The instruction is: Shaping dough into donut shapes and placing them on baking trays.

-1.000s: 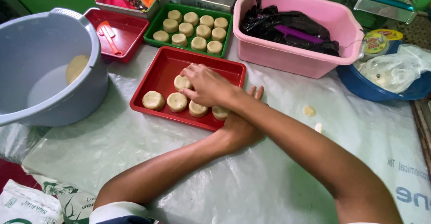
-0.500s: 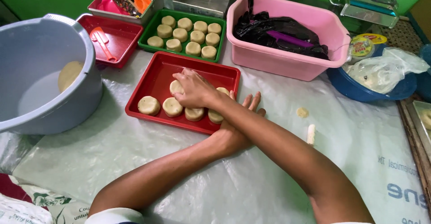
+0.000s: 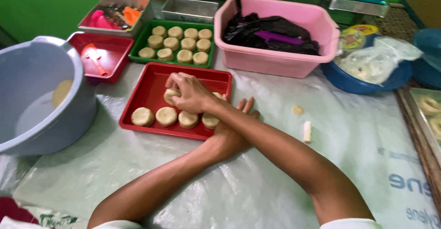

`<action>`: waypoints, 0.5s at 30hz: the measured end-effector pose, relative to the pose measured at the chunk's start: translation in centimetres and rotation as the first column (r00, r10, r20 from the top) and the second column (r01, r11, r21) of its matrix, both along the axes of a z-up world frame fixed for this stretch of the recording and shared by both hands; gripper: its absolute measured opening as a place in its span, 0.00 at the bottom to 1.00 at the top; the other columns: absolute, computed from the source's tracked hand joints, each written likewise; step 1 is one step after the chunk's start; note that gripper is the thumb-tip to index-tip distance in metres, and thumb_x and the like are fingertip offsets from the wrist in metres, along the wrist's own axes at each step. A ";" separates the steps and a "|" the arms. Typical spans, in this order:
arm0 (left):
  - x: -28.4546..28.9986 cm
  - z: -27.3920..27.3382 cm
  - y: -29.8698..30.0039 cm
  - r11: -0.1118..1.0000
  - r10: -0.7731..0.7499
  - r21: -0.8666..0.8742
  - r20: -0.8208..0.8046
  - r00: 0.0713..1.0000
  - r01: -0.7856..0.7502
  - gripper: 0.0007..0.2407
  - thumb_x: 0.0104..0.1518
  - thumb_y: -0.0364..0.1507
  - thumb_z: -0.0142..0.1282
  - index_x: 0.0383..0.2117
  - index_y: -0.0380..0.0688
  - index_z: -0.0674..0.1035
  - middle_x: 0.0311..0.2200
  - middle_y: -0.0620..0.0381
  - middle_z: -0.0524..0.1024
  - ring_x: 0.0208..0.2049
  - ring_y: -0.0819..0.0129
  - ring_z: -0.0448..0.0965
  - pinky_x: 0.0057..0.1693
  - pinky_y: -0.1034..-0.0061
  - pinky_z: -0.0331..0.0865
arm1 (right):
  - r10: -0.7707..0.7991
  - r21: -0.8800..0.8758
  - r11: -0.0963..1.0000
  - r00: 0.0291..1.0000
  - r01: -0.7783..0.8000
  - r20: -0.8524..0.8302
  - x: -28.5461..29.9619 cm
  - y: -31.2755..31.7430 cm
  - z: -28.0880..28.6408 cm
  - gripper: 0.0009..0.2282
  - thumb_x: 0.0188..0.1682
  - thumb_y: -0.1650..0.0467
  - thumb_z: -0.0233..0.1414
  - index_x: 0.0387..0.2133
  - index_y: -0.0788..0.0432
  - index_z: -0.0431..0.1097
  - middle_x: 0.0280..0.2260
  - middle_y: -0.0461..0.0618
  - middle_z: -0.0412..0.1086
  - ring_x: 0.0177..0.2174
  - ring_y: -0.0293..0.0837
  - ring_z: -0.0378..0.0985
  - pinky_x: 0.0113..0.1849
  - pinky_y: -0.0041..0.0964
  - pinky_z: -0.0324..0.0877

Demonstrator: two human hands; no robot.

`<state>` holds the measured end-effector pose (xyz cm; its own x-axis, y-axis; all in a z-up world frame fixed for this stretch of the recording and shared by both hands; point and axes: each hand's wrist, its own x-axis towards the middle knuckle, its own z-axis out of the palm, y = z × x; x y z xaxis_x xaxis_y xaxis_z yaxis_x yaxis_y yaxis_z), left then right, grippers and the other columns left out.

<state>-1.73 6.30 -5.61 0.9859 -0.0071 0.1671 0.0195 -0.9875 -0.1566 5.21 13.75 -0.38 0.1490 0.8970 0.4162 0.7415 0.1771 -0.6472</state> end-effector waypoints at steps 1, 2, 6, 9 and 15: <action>0.1 -0.1 0.1 1.000 -0.014 0.006 -0.005 1.000 0.014 0.22 0.66 0.41 0.41 0.63 0.43 0.70 0.65 0.49 0.66 0.73 0.51 0.50 0.75 0.54 0.33 | -0.013 0.037 0.999 0.999 0.015 -0.038 0.1 -0.3 0.2 0.15 0.37 0.73 0.59 0.40 0.57 0.71 0.32 0.55 0.73 0.37 0.57 0.80 0.38 0.47 0.75; 0.4 0.0 -0.1 0.999 -0.031 0.008 -0.006 1.000 0.031 0.22 0.66 0.41 0.41 0.63 0.43 0.70 0.65 0.49 0.66 0.73 0.51 0.50 0.75 0.54 0.33 | -0.030 0.038 0.999 0.999 0.032 -0.038 0.2 -1.1 0.9 0.15 0.37 0.73 0.59 0.40 0.57 0.71 0.32 0.55 0.73 0.37 0.57 0.80 0.38 0.47 0.75; 0.4 0.8 -2.2 0.997 0.052 -0.068 0.150 0.987 -0.042 0.19 0.62 0.46 0.46 0.48 0.48 0.79 0.45 0.53 0.74 0.53 0.57 0.67 0.57 0.58 0.55 | -0.046 0.060 0.996 0.975 0.060 -0.216 0.6 -6.2 3.9 0.13 0.43 0.70 0.61 0.42 0.54 0.72 0.35 0.52 0.75 0.37 0.48 0.82 0.36 0.37 0.78; 0.4 1.0 -1.0 0.962 0.034 -0.267 0.336 0.941 0.061 0.16 0.55 0.44 0.56 0.34 0.45 0.85 0.29 0.49 0.82 0.39 0.53 0.83 0.47 0.51 0.71 | -0.047 0.059 0.995 0.925 0.075 -0.376 1.8 -12.5 6.4 0.13 0.47 0.70 0.60 0.45 0.56 0.72 0.39 0.53 0.76 0.39 0.44 0.82 0.39 0.37 0.79; -0.2 7.0 -1.2 0.802 -0.020 -0.574 0.254 0.967 0.167 0.18 0.57 0.37 0.57 0.48 0.38 0.79 0.43 0.39 0.81 0.49 0.42 0.81 0.58 0.49 0.68 | -0.267 -0.012 0.952 0.810 0.307 -0.522 6.9 -24.5 7.0 0.13 0.47 0.74 0.61 0.46 0.62 0.73 0.38 0.52 0.75 0.37 0.38 0.81 0.40 0.33 0.80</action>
